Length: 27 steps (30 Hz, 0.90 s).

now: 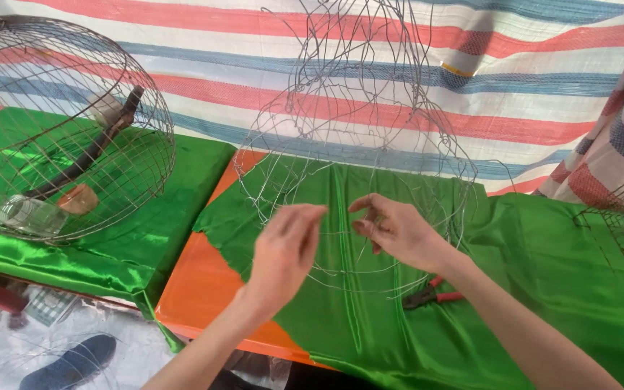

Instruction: The person assembles a wire birdcage by hand, bending and twisting thin metal wires to form the cage's structure. They repeatedly adjust the wire frame, securing connections and shaping the cage into a rounded form.

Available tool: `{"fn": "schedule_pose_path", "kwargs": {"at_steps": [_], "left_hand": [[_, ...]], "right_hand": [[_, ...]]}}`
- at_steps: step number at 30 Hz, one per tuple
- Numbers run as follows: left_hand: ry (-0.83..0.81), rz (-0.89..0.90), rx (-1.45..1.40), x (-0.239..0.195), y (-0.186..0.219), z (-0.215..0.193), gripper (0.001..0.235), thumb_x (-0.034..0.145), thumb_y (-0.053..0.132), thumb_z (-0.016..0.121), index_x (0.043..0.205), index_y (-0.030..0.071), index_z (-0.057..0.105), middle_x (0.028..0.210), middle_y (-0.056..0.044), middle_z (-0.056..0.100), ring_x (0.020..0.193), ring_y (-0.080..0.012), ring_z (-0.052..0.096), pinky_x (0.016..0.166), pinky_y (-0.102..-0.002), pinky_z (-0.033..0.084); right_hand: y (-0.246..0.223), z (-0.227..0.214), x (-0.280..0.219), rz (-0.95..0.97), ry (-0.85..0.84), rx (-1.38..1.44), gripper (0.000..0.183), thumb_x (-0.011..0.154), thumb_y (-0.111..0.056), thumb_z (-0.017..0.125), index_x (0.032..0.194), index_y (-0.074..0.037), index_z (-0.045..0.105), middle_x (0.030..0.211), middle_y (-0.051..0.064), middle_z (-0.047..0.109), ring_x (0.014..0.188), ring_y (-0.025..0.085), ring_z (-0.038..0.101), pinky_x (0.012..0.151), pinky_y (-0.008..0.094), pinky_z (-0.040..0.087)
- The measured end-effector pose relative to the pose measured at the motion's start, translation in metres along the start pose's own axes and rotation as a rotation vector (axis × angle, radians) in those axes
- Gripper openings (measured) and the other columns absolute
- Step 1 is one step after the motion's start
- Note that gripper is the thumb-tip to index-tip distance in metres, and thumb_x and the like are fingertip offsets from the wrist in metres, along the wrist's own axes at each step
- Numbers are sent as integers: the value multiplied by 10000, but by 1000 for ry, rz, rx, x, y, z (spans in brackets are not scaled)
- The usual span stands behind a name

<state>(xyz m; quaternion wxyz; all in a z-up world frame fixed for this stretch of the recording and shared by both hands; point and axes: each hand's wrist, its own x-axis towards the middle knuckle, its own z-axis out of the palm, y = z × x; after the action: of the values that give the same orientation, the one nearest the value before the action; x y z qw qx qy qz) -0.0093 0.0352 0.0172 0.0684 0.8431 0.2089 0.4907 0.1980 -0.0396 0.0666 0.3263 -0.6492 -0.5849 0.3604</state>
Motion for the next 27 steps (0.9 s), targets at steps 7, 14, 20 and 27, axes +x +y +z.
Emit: {"fn": "schedule_pose_path", "kwargs": {"at_steps": [7,14,20,27], "left_hand": [[77,-21,93,20,-28,-28,374,924,202,775,1171,-9,589,999,-144,572,945,-337,616,840,-442,524],[28,385,242,-5,-9,5,198,935,151,710,1109,60,684,1017,-118,633,989,-316,676,905,-448,567],[-356,502,330,-11,-27,7,548,886,-19,627,1419,66,537,1024,-83,606,877,-208,635,820,-333,515],[-721,496,348,13,-28,-5,647,847,-62,652,1467,62,510,1015,-87,653,833,-205,652,724,-302,563]], "right_hand": [[-4,1,-26,28,-65,-443,778,970,-278,629,1590,-64,212,1192,173,719,1133,330,697,1113,568,403],[93,13,-18,-387,278,-1027,275,1049,-203,468,1304,-143,552,907,4,710,913,148,699,956,323,506],[98,11,-17,-645,409,-1146,400,996,-36,474,1336,-224,569,830,-20,584,755,123,583,752,276,487],[101,0,-11,-692,268,-1117,499,953,6,486,1367,-258,575,791,-23,551,660,136,536,674,275,468]]}}
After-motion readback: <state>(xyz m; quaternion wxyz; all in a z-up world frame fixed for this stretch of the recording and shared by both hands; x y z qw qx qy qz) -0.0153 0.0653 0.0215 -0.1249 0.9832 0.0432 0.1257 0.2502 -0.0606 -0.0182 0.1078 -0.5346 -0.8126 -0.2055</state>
